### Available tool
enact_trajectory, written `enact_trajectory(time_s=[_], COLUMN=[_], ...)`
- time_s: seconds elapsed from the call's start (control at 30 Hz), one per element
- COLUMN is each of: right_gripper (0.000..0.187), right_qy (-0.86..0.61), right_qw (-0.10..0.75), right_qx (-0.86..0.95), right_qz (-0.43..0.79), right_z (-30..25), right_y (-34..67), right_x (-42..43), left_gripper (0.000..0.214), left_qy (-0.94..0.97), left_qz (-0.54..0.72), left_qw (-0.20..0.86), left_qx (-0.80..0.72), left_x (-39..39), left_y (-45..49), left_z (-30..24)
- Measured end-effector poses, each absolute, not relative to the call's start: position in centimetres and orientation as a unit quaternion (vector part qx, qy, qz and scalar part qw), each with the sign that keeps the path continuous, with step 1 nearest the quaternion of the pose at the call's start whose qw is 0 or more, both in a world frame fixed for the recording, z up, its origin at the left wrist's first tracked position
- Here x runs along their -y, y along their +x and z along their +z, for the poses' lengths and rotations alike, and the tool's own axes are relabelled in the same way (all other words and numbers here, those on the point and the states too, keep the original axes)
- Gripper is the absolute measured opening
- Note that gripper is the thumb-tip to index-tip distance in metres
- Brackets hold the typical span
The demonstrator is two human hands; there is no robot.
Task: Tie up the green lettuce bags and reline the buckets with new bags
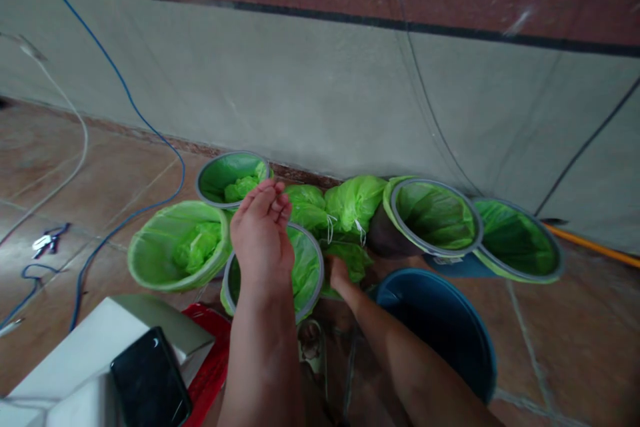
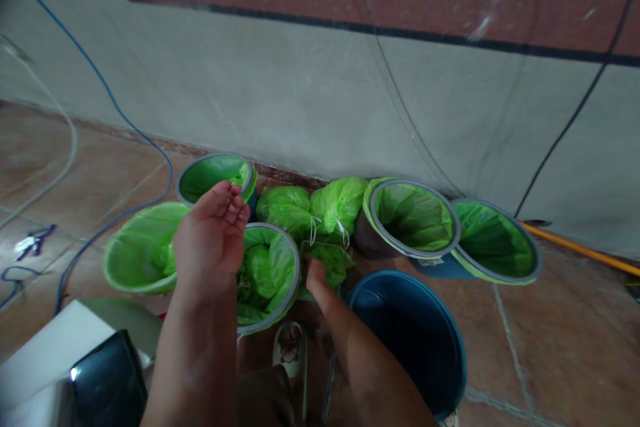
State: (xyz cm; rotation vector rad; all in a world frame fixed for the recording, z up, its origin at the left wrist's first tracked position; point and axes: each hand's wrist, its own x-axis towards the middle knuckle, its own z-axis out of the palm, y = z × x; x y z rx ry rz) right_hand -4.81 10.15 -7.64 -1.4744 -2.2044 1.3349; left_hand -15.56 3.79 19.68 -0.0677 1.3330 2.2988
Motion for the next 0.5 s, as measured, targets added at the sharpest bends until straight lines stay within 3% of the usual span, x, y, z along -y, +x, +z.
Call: enact_trajectory(time_s=[0.13,0.23,0.33,0.5], right_gripper=[0.023,0.029,0.032,0.024], right_qy=[-0.524,-0.455,-0.354,-0.259], right_qw=[0.160,0.279,0.262,0.288], right_qx=[0.663,0.485,0.446,0.460], right_qz=[0.510,0.693,0.779,0.799], right_z=[-2.4,3.5,9.1,17.0], right_y=[-2.5,-0.8,0.0,0.6], right_x=[-12.5,-13.5,-13.4,-12.9], left_gripper=[0.013,0.016,0.024,0.051], left_qy=[-0.009,0.031,0.127,0.303], left_qz=[0.842,0.818,0.761,0.660], left_qw=[0.242,0.262,0.301,0.348], left_qx=[-0.482,-0.511,-0.561,-0.593], left_x=[-3.5,-3.6,-3.8,-4.0], left_y=[-15.6,-15.3,-14.4,-12.2], left_z=[19.8,19.9,19.6,18.8])
